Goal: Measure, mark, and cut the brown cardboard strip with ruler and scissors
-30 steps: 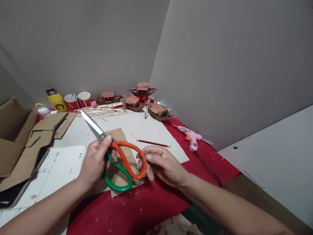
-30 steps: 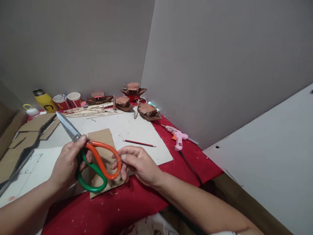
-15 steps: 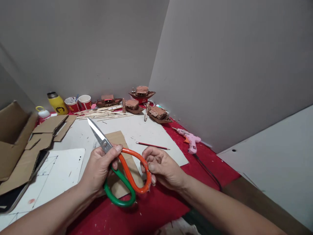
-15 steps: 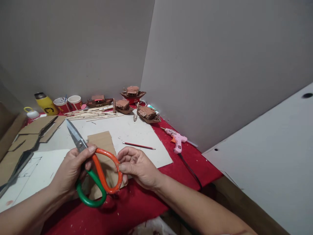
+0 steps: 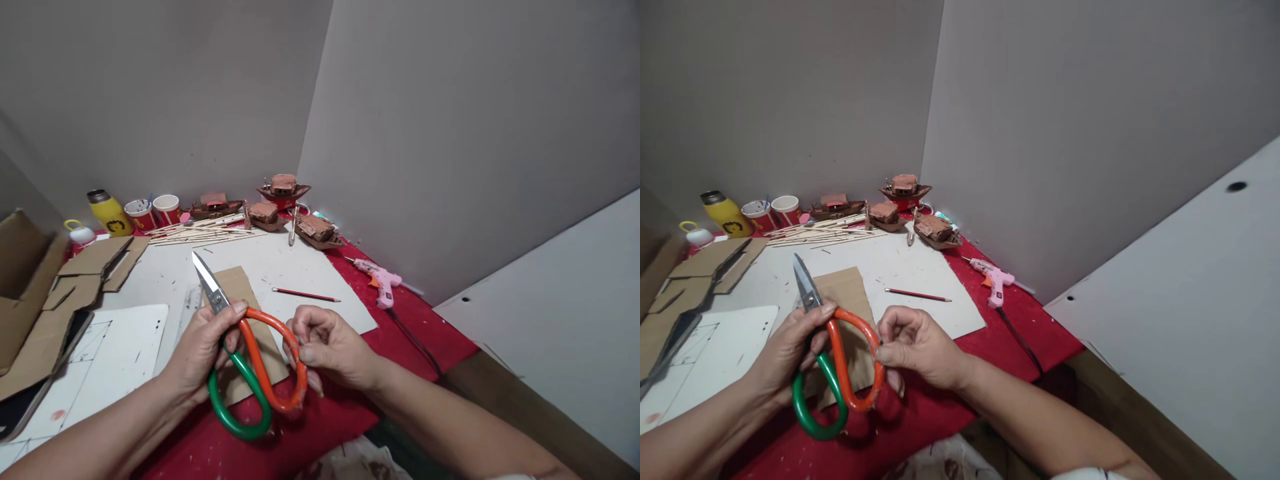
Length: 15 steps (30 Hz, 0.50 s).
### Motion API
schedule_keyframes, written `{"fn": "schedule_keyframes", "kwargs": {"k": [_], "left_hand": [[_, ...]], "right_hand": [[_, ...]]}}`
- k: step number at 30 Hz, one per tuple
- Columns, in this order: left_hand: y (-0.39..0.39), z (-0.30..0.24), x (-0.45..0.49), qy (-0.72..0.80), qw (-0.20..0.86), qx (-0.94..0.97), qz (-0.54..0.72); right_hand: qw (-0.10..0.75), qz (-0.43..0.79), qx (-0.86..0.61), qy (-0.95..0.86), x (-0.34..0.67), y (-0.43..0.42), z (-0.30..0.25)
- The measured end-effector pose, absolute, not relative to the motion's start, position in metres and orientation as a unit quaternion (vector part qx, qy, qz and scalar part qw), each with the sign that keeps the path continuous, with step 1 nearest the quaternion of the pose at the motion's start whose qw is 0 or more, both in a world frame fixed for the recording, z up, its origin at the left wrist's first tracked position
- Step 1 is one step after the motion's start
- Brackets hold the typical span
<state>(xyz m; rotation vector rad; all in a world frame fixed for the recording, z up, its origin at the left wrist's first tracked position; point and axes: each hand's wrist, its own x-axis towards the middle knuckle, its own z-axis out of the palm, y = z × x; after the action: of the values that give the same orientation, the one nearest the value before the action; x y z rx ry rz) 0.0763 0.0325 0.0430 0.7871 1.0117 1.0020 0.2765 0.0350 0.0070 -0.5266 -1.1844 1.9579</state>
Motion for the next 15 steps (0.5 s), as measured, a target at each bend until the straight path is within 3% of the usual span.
{"fn": "schedule_keyframes", "kwargs": {"k": [4,9,15], "left_hand": [[0.0367,0.0409,0.0703,0.436,0.691,0.384,0.43],[0.0396,0.0364,0.0675,0.434,0.684,0.418,0.411],[0.0415,0.0368,0.0688,0.433,0.685,0.406,0.422]], "right_hand": [[0.376,0.778,-0.214,-0.455,0.2755,0.0384,0.0103],[0.261,0.786,-0.205,-0.521,0.2773,0.0391,0.0162],[0.25,0.807,-0.178,-0.505,0.279,0.0377,0.0176]]}}
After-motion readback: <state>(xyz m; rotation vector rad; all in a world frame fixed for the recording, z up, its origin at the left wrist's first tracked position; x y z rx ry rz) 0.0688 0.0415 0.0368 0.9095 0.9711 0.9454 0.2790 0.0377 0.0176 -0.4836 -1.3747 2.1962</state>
